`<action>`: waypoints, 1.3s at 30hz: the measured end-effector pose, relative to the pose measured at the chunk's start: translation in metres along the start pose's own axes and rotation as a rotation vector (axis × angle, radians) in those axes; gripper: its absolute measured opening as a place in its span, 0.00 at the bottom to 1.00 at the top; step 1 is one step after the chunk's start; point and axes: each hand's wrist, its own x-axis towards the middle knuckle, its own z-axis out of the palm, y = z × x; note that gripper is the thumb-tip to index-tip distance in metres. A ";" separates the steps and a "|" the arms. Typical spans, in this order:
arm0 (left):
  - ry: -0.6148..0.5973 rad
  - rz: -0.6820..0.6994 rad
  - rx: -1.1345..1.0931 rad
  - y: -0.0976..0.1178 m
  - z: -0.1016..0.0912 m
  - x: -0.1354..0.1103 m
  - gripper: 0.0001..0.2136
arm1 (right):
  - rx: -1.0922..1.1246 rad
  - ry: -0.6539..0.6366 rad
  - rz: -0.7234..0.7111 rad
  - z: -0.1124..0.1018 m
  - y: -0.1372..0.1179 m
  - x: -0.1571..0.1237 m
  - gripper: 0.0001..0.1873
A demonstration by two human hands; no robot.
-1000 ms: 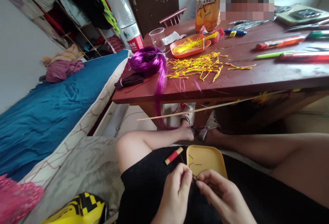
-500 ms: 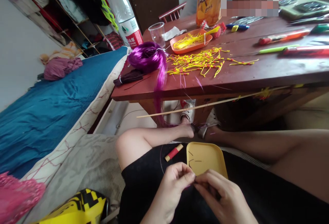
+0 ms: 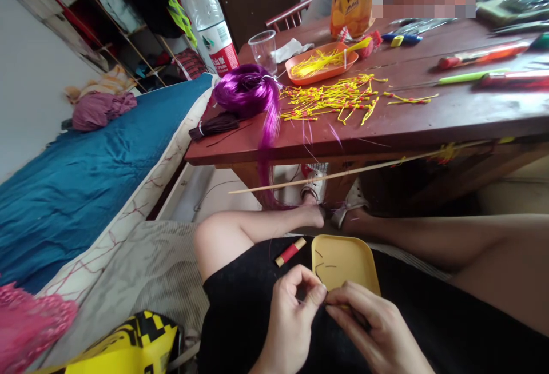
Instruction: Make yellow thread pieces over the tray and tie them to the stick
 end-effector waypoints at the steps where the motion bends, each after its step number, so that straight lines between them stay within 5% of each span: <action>1: 0.018 0.032 0.054 0.000 0.001 -0.001 0.10 | -0.013 -0.019 -0.020 -0.002 0.000 0.000 0.08; 7: 0.089 0.066 0.126 -0.011 0.005 -0.001 0.09 | -0.022 0.000 -0.019 -0.002 0.003 -0.003 0.08; 11: -0.008 -0.029 0.112 -0.014 0.000 -0.007 0.10 | -0.071 0.104 -0.009 -0.002 0.006 -0.004 0.08; 17: 0.054 0.397 0.604 0.013 -0.010 -0.021 0.06 | -0.208 0.134 -0.176 -0.008 0.008 -0.005 0.04; 20: -0.093 0.298 0.693 0.021 -0.008 -0.014 0.06 | -0.203 0.107 -0.259 -0.009 0.004 -0.005 0.05; 25: -0.141 0.115 0.580 0.017 -0.004 -0.008 0.10 | 0.007 0.213 0.010 -0.005 -0.002 -0.006 0.05; 32: -0.130 0.121 0.511 0.012 -0.004 -0.008 0.11 | 0.246 -0.002 0.284 -0.006 0.009 -0.002 0.14; 39: -0.137 0.168 0.508 0.013 -0.001 -0.007 0.11 | 0.213 -0.004 0.210 -0.006 0.006 -0.003 0.13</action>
